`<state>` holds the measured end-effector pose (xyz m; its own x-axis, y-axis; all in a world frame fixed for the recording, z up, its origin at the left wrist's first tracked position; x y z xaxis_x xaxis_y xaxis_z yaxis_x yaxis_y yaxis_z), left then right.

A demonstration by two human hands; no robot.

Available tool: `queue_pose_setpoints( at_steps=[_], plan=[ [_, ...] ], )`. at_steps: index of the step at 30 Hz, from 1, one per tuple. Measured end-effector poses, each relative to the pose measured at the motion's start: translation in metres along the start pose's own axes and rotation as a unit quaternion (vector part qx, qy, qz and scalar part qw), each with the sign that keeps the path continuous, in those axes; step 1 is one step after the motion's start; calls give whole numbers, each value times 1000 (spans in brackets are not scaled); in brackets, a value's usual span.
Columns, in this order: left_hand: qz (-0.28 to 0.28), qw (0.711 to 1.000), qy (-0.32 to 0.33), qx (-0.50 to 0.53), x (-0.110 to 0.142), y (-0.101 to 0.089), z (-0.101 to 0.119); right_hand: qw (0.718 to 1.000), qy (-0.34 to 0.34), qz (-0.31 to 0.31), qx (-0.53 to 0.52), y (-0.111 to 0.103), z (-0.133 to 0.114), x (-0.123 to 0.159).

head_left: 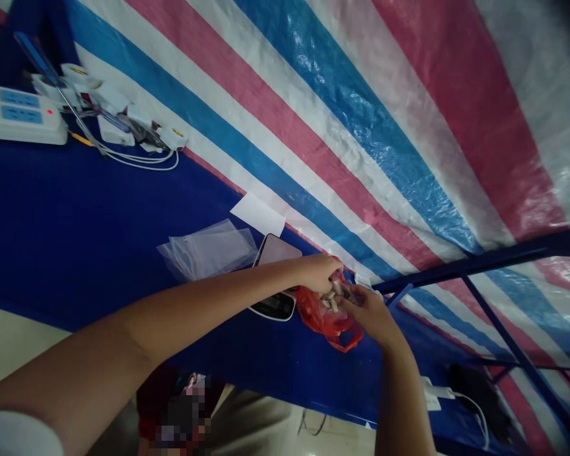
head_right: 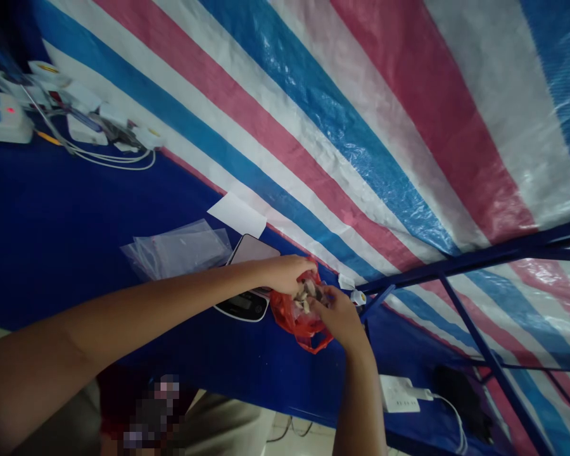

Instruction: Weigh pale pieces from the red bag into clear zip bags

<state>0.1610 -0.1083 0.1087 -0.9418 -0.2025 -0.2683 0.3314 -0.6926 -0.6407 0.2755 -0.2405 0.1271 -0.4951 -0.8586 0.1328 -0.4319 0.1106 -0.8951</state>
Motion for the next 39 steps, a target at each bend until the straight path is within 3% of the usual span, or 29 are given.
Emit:
queue_pose_setpoints(
  at_steps=[5, 11, 16, 23, 27, 30, 36, 39],
  plan=[
    [2, 999, 33, -19, 0, 2, 5, 1000, -3, 16, -8, 0, 0, 5],
    [19, 1000, 20, -11, -1, 1, 0, 998, -13, 26, -53, -8, -1, 11],
    [41, 999, 18, 30, 0, 3, -3, 999, -20, 24, 5, -11, -3, 9],
    [90, 992, 46, 79, -2, 0, 3, 994, -31, 103, 35, -22, -18, 10],
    [102, 985, 35, 133, -5, 5, 0, 997, -42, 45, 55, -15, -35, 12],
    [113, 980, 32, 160, -7, 7, -1, 994, -42, 47, 92, -14, -39, 11],
    [152, 960, 16, 235, -2, -16, 9, 980, -56, 126, 144, -28, -37, 9],
    [129, 938, -10, 323, 1, -27, 15, 977, -67, 122, 162, -33, -40, 8]
  ],
)
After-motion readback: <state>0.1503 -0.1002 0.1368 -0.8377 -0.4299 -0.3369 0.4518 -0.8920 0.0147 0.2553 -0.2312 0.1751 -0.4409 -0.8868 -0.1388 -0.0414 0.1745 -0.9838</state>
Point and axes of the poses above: each hand's wrist, its own x-axis away from the middle knuckle, its own y-axis out of the palm, z = x × y, the point moved 5 cm from there along -x, towards the middle knuckle, and after that the axes turned 2 degrees about x, right-handed, at the moved point
